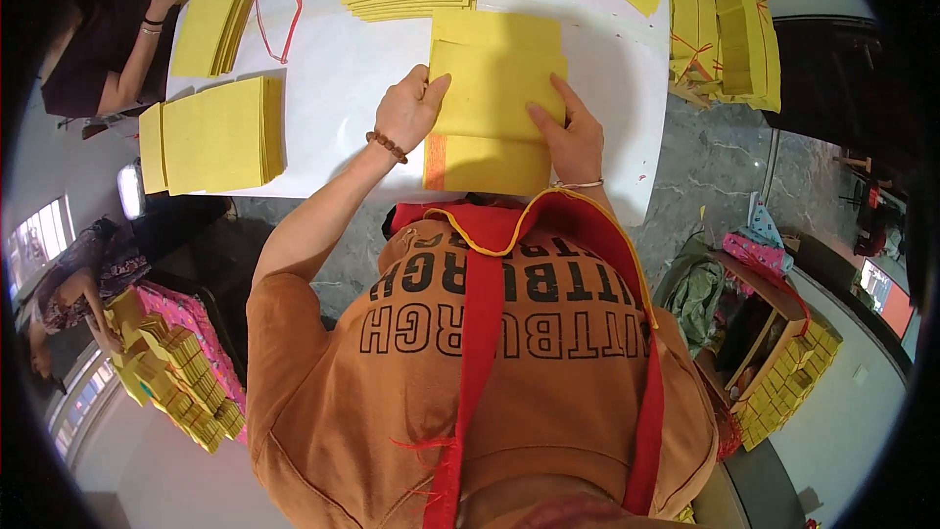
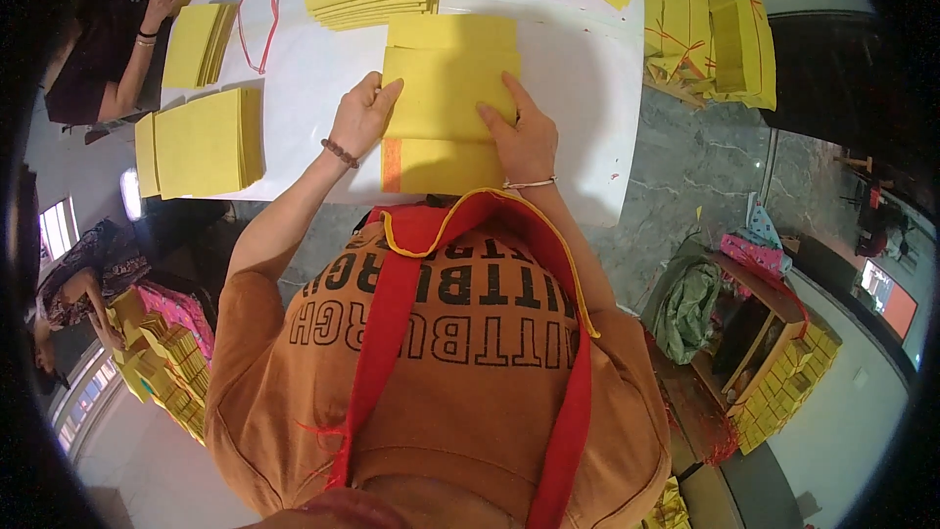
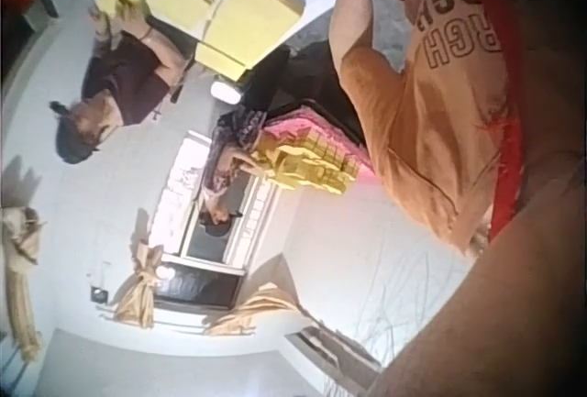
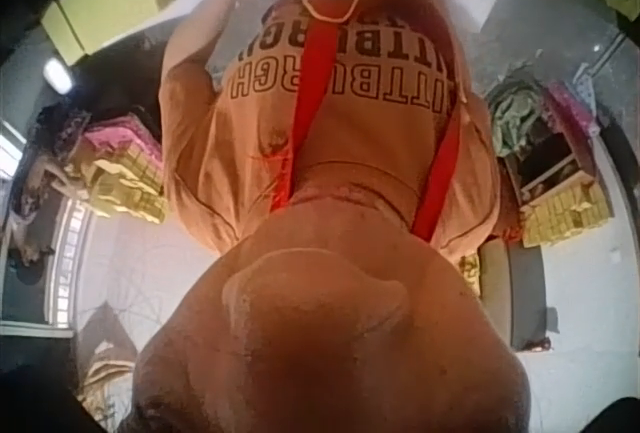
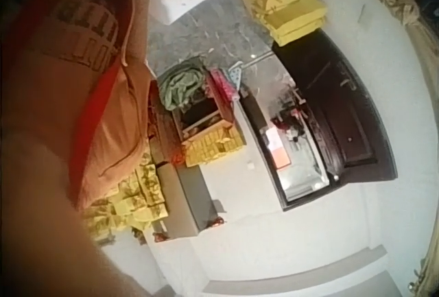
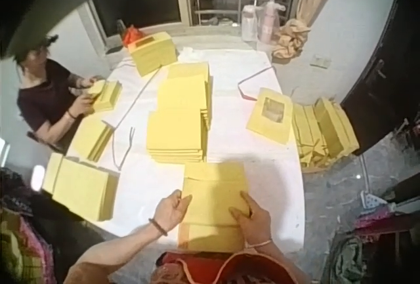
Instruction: Folding and stacking sheets of yellow paper with silver foil centers, commonly known as joss paper.
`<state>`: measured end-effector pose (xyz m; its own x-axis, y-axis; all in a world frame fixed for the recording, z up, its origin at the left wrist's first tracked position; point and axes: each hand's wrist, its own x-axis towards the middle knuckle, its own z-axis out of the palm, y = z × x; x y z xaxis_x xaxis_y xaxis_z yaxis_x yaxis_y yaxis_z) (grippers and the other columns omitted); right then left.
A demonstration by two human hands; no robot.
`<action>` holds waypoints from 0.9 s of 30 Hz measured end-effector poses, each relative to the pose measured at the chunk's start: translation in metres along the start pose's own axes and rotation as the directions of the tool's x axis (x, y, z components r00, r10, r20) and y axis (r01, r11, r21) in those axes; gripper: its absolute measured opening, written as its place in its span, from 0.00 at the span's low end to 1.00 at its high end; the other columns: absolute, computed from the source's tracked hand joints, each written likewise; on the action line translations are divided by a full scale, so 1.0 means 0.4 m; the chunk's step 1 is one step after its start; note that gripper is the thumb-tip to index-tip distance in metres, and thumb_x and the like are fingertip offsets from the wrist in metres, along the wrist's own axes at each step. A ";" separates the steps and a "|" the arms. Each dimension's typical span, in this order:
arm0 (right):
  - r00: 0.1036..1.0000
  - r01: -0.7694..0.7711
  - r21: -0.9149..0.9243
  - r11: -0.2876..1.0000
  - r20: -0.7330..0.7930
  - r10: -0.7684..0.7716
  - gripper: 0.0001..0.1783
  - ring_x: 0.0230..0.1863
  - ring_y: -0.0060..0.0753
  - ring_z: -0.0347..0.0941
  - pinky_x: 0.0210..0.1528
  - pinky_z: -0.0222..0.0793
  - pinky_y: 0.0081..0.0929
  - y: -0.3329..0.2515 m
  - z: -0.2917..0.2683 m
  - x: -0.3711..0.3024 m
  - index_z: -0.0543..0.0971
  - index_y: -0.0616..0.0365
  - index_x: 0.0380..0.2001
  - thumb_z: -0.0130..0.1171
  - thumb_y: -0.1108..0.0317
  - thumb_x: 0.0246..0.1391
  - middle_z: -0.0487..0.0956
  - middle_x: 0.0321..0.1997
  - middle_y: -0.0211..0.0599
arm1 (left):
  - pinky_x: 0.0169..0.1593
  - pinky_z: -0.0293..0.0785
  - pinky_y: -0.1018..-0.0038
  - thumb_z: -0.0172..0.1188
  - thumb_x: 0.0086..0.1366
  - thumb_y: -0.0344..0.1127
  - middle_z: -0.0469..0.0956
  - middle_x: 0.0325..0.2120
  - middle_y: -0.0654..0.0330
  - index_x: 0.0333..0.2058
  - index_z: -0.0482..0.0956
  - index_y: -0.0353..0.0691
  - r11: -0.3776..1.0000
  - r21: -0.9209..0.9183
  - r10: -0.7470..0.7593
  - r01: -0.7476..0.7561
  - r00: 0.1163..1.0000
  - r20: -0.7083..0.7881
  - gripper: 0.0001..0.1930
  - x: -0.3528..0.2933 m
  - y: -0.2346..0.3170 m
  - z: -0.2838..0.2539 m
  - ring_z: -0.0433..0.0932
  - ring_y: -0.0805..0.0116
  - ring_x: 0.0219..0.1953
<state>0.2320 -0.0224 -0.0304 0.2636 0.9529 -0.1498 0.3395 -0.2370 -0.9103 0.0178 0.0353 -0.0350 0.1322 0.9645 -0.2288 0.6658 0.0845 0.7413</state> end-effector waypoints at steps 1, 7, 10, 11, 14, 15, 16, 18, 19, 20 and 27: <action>1.000 0.003 0.002 1.000 -0.003 -0.003 0.28 0.34 0.37 0.77 0.39 0.69 0.28 0.003 0.001 0.001 0.72 0.58 0.50 0.62 0.60 0.44 0.79 0.35 0.46 | 0.22 0.63 0.62 0.50 0.61 0.48 0.70 0.13 0.48 0.22 0.65 0.34 1.000 0.002 0.004 -0.004 1.000 -0.001 0.20 0.002 0.000 -0.002 0.70 0.50 0.17; 1.000 -0.003 -0.024 1.000 -0.023 0.003 0.28 0.31 0.37 0.77 0.36 0.69 0.28 -0.002 0.008 0.005 0.73 0.58 0.49 0.62 0.60 0.44 0.79 0.31 0.48 | 0.22 0.63 0.66 0.52 0.60 0.48 0.69 0.12 0.51 0.21 0.66 0.32 0.994 -0.102 -0.034 0.037 0.999 0.029 0.22 0.021 -0.023 -0.001 0.70 0.58 0.16; 0.999 0.001 -0.044 0.999 -0.033 -0.002 0.28 0.30 0.37 0.77 0.36 0.69 0.28 0.006 0.009 0.004 0.73 0.58 0.49 0.62 0.60 0.44 0.79 0.31 0.48 | 0.23 0.65 0.67 0.55 0.59 0.47 0.70 0.13 0.53 0.23 0.66 0.34 0.978 -0.180 -0.084 0.102 0.991 0.107 0.19 0.023 -0.014 -0.009 0.70 0.61 0.17; 1.000 -0.009 -0.031 0.999 -0.030 0.008 0.28 0.30 0.37 0.77 0.36 0.69 0.28 0.011 0.008 0.004 0.73 0.58 0.50 0.62 0.60 0.44 0.79 0.31 0.48 | 0.23 0.65 0.68 0.56 0.58 0.46 0.70 0.14 0.54 0.25 0.66 0.35 0.987 -0.148 -0.064 0.067 0.998 0.028 0.18 0.019 -0.005 -0.016 0.70 0.61 0.17; 1.000 -0.011 -0.025 1.000 -0.030 0.010 0.28 0.31 0.37 0.77 0.36 0.69 0.28 0.009 0.005 0.000 0.72 0.58 0.50 0.62 0.60 0.44 0.79 0.31 0.49 | 0.27 0.68 0.66 0.59 0.55 0.43 0.75 0.24 0.56 0.35 0.67 0.37 0.994 0.067 0.094 -0.084 0.983 -0.157 0.17 0.006 0.084 -0.053 0.72 0.60 0.23; 1.000 -0.001 -0.037 0.999 -0.024 0.000 0.28 0.31 0.37 0.77 0.36 0.69 0.28 0.004 0.004 -0.001 0.72 0.58 0.50 0.62 0.60 0.44 0.79 0.32 0.49 | 0.35 0.67 0.65 0.59 0.55 0.42 0.74 0.31 0.54 0.39 0.68 0.37 0.883 0.256 0.446 -0.393 0.874 -0.194 0.18 0.011 0.102 -0.052 0.72 0.58 0.31; 1.000 -0.001 -0.038 0.999 -0.021 0.000 0.28 0.31 0.37 0.77 0.36 0.69 0.28 -0.004 0.002 -0.002 0.72 0.58 0.50 0.62 0.60 0.44 0.79 0.32 0.49 | 0.42 0.67 0.63 0.59 0.54 0.42 0.73 0.39 0.52 0.43 0.69 0.37 0.645 0.438 0.740 -0.626 0.653 -0.158 0.20 0.013 0.115 -0.042 0.72 0.57 0.40; 1.000 -0.026 -0.053 0.998 -0.006 0.026 0.28 0.31 0.40 0.77 0.37 0.69 0.29 -0.022 0.002 -0.004 0.72 0.58 0.50 0.61 0.60 0.44 0.79 0.32 0.50 | 0.49 0.61 0.60 0.59 0.55 0.43 0.68 0.46 0.51 0.48 0.67 0.39 0.636 0.416 0.719 -0.650 0.695 -0.013 0.24 -0.014 0.143 0.008 0.65 0.54 0.48; 1.000 -0.025 -0.054 0.998 -0.004 0.024 0.28 0.31 0.40 0.77 0.37 0.69 0.29 -0.013 0.003 -0.003 0.72 0.58 0.50 0.61 0.60 0.44 0.79 0.32 0.50 | 0.56 0.55 0.58 0.58 0.55 0.43 0.63 0.53 0.50 0.53 0.65 0.41 0.625 0.382 0.690 -0.681 0.711 0.137 0.28 -0.021 0.147 0.032 0.59 0.51 0.56; 0.999 0.032 -0.078 0.996 -0.023 -0.034 0.28 0.31 0.41 0.77 0.36 0.70 0.29 0.005 0.004 -0.002 0.72 0.58 0.50 0.61 0.59 0.44 0.79 0.32 0.49 | 0.56 0.55 0.58 0.58 0.55 0.43 0.63 0.53 0.50 0.53 0.65 0.41 0.626 0.382 0.690 -0.679 0.711 0.134 0.28 -0.019 0.136 0.050 0.59 0.51 0.56; 0.946 0.236 -0.684 0.690 0.000 -0.324 0.28 0.56 0.43 0.63 0.53 0.57 0.48 -0.050 -0.004 -0.008 0.71 0.51 0.51 0.58 0.55 0.46 0.66 0.58 0.44 | 0.59 0.51 0.57 0.56 0.54 0.48 0.60 0.56 0.52 0.54 0.66 0.43 0.611 0.429 0.669 -0.665 0.724 0.171 0.29 -0.007 0.082 0.087 0.55 0.53 0.60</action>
<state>0.2257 -0.0210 -0.0109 0.1397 0.9783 0.1528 0.9143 -0.0681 -0.3994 0.0647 0.0269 -0.0319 0.6664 0.7117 0.2223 0.6338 -0.6977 0.3340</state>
